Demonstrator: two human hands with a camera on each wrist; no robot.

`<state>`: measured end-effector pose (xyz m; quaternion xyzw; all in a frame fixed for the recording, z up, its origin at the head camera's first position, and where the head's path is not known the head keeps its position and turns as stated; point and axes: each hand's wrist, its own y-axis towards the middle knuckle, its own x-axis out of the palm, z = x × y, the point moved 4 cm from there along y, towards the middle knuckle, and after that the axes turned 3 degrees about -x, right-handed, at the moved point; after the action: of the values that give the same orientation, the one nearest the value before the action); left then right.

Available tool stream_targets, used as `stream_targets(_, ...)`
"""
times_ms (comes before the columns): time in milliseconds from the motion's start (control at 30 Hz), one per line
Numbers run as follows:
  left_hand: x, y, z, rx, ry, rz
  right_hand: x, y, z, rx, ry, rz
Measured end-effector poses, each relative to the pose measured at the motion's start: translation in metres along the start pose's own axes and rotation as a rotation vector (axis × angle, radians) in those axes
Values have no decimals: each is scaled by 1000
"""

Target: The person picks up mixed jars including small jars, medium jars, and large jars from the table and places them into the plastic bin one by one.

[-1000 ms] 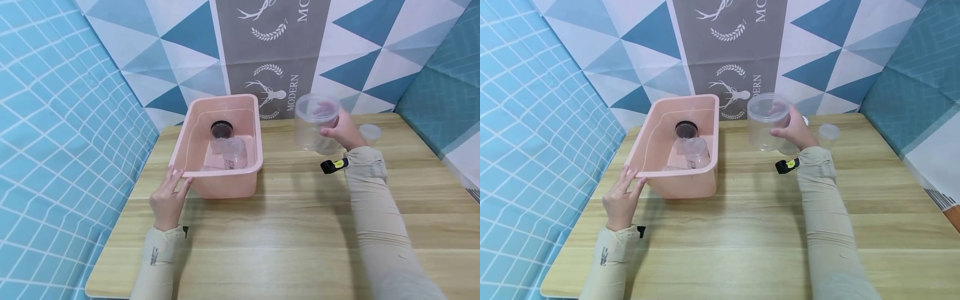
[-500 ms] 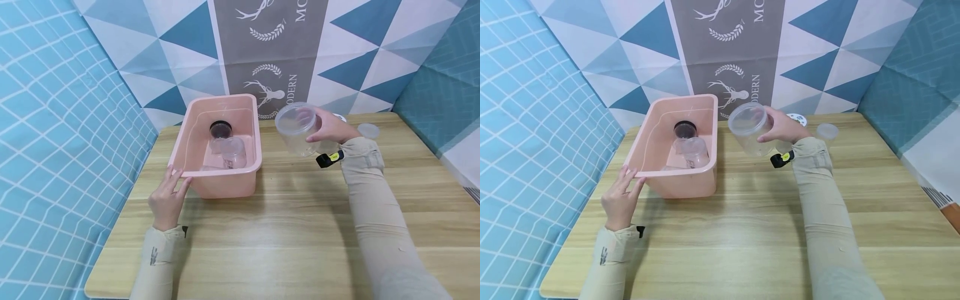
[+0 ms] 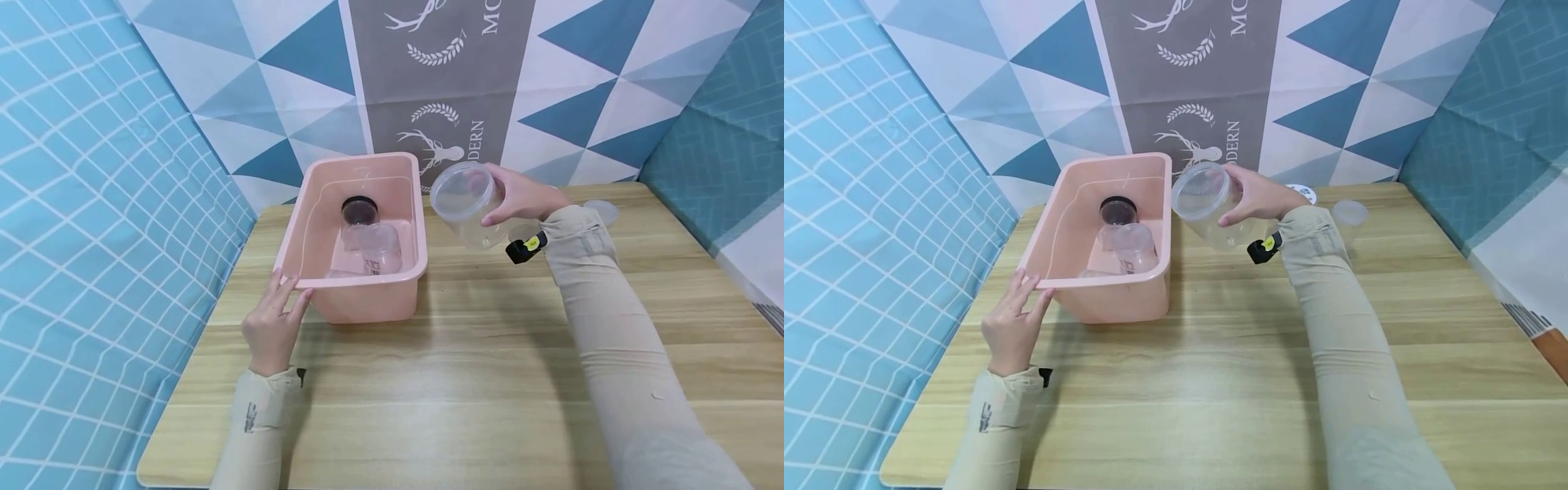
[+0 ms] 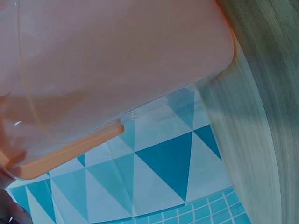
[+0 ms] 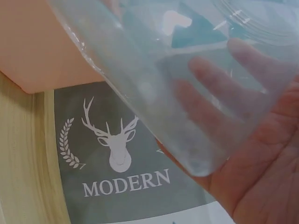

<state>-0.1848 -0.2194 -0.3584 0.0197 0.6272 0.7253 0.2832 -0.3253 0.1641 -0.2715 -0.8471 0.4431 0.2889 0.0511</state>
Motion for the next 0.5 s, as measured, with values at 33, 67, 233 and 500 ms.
stream_targets(33,0,0,0,0,1,-1,1,2,-2,1,-5,-9)
stream_targets(67,-1,0,0,0,2,-1,2,3,-3,6,-12,-17)
stream_targets(233,-1,1,0,-8,-13,5,8,14,-10,2,-60,-57)
stream_targets(500,-1,0,-2,-15,-2,-42,20,33,-14,-35,-88,-99)
